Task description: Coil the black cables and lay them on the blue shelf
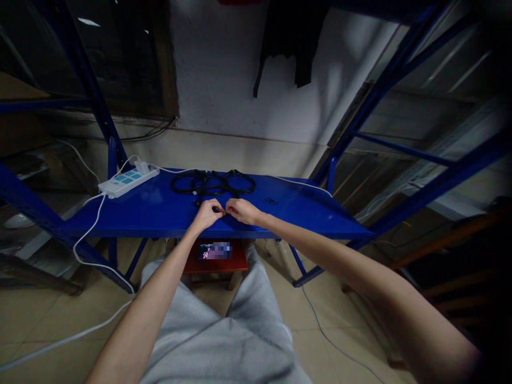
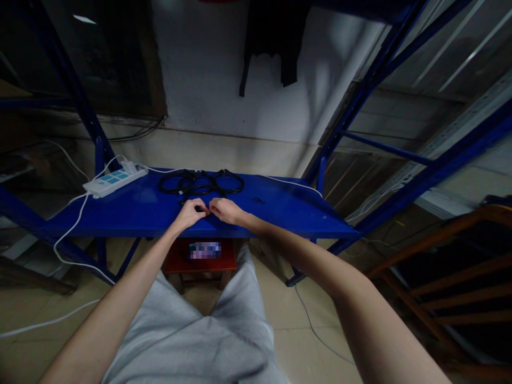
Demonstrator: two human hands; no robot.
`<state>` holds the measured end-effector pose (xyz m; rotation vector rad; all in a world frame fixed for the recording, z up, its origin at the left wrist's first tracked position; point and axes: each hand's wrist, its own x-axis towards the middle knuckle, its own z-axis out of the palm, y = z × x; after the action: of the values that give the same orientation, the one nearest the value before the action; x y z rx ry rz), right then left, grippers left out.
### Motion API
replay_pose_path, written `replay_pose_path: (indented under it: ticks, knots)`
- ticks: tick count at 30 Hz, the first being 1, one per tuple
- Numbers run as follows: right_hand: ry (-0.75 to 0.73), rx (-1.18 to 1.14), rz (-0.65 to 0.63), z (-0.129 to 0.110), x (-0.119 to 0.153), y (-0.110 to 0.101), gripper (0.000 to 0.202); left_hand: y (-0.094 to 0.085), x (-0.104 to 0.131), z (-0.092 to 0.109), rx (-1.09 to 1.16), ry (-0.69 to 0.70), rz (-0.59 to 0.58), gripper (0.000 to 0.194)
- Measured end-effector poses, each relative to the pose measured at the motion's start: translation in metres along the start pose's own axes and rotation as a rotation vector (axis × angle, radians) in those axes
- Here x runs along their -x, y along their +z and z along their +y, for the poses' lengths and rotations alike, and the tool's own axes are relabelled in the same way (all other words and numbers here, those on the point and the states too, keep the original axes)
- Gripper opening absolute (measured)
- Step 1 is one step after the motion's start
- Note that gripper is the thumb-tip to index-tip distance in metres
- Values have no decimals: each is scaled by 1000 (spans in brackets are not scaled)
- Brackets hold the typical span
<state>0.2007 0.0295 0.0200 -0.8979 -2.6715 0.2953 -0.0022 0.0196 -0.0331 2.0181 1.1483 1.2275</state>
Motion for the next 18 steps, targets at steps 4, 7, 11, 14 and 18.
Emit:
replay_pose_path:
  ticks: [4, 7, 11, 14, 18]
  knots:
    - [14, 39, 32, 0, 3, 3, 11, -1, 0, 4, 1, -27, -8, 11]
    - [61, 27, 26, -2, 2, 3, 11, -1, 0, 6, -22, -34, -11, 8]
    - [66, 30, 54, -7, 1, 5, 10, 1, 0, 3, -81, -58, -19, 4]
    - [47, 26, 98, -7, 2, 10, 10, 2, -1, 1, -112, -70, -32, 9]
    - [47, 20, 135, -6, 7, 14, 12, 3, 0, 0, -105, -87, -44, 14]
